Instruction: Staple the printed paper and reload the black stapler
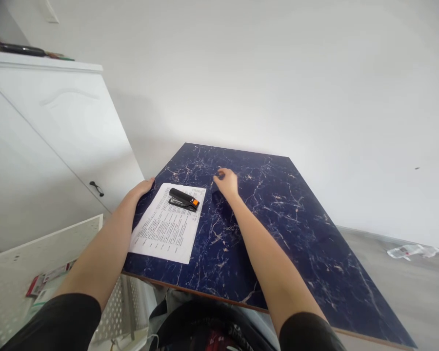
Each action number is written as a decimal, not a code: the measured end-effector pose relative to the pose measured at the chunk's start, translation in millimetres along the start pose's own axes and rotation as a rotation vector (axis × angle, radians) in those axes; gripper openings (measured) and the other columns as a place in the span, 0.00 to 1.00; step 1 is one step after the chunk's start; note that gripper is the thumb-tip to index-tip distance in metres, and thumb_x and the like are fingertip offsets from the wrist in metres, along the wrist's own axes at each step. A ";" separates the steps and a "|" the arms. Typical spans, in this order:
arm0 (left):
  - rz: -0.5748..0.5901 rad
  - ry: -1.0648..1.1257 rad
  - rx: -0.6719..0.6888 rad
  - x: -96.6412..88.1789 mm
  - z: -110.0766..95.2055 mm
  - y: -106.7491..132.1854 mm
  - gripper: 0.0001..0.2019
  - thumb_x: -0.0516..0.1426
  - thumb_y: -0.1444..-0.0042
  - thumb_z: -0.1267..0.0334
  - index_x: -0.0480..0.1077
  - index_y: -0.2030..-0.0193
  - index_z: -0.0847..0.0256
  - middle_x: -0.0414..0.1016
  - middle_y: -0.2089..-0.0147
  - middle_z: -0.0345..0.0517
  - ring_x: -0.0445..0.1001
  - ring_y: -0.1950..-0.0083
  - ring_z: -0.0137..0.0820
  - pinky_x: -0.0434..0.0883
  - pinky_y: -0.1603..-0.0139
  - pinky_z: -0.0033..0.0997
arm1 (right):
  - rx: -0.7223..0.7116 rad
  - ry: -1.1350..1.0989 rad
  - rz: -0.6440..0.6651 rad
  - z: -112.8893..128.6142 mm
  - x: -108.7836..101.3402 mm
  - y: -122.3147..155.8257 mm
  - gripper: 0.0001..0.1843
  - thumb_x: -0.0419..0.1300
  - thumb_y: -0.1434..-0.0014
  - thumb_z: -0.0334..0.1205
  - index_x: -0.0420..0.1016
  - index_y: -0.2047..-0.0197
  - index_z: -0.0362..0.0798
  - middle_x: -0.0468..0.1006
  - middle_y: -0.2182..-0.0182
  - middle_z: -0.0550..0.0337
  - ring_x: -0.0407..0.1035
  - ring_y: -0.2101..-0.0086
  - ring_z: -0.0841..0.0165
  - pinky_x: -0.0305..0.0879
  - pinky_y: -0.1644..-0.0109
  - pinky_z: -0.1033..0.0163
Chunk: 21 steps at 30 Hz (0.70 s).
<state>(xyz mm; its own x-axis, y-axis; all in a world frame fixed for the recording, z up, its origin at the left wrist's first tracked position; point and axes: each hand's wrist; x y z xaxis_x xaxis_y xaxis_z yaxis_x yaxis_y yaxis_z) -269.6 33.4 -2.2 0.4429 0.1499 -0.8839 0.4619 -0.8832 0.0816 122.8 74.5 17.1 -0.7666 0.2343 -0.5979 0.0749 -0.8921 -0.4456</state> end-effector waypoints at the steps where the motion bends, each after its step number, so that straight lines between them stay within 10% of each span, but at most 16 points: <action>1: 0.017 -0.012 -0.010 -1.0 -0.9 -0.3 0.29 0.45 0.30 0.47 0.79 0.49 0.68 0.80 0.46 0.70 0.79 0.42 0.54 0.73 0.43 0.47 | -0.003 -0.013 0.033 12.0 13.3 -7.0 0.19 0.64 0.42 0.45 0.79 0.49 0.45 0.82 0.57 0.51 0.76 0.60 0.60 0.70 0.47 0.55; 12: 0.073 -0.048 -0.048 -7.0 -8.3 4.3 0.23 0.56 0.31 0.46 0.74 0.47 0.66 0.78 0.47 0.54 0.78 0.46 0.40 0.74 0.42 0.49 | 0.056 -0.010 0.313 57.1 103.8 -33.4 0.17 0.71 0.41 0.43 0.78 0.52 0.45 0.82 0.55 0.52 0.75 0.57 0.62 0.71 0.50 0.59; 21: 0.082 -0.022 -0.060 -5.7 -7.3 2.4 0.28 0.44 0.28 0.49 0.78 0.49 0.69 0.78 0.42 0.71 0.75 0.37 0.54 0.71 0.39 0.47 | 0.011 0.128 0.362 13.4 30.5 -28.9 0.11 0.58 0.34 0.39 0.78 0.66 0.45 0.81 0.70 0.56 0.74 0.68 0.66 0.69 0.57 0.62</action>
<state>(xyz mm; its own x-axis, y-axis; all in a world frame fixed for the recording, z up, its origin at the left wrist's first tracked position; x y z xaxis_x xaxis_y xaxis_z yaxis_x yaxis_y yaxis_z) -265.4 33.6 6.4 0.4642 0.0678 -0.8831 0.4705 -0.8636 0.1810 88.6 102.3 20.7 -0.6063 -0.0507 -0.7936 0.3185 -0.9299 -0.1839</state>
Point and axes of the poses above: each hand's wrist, its own y-axis away from the middle knuckle, its own x-axis out of the palm, z = x × y
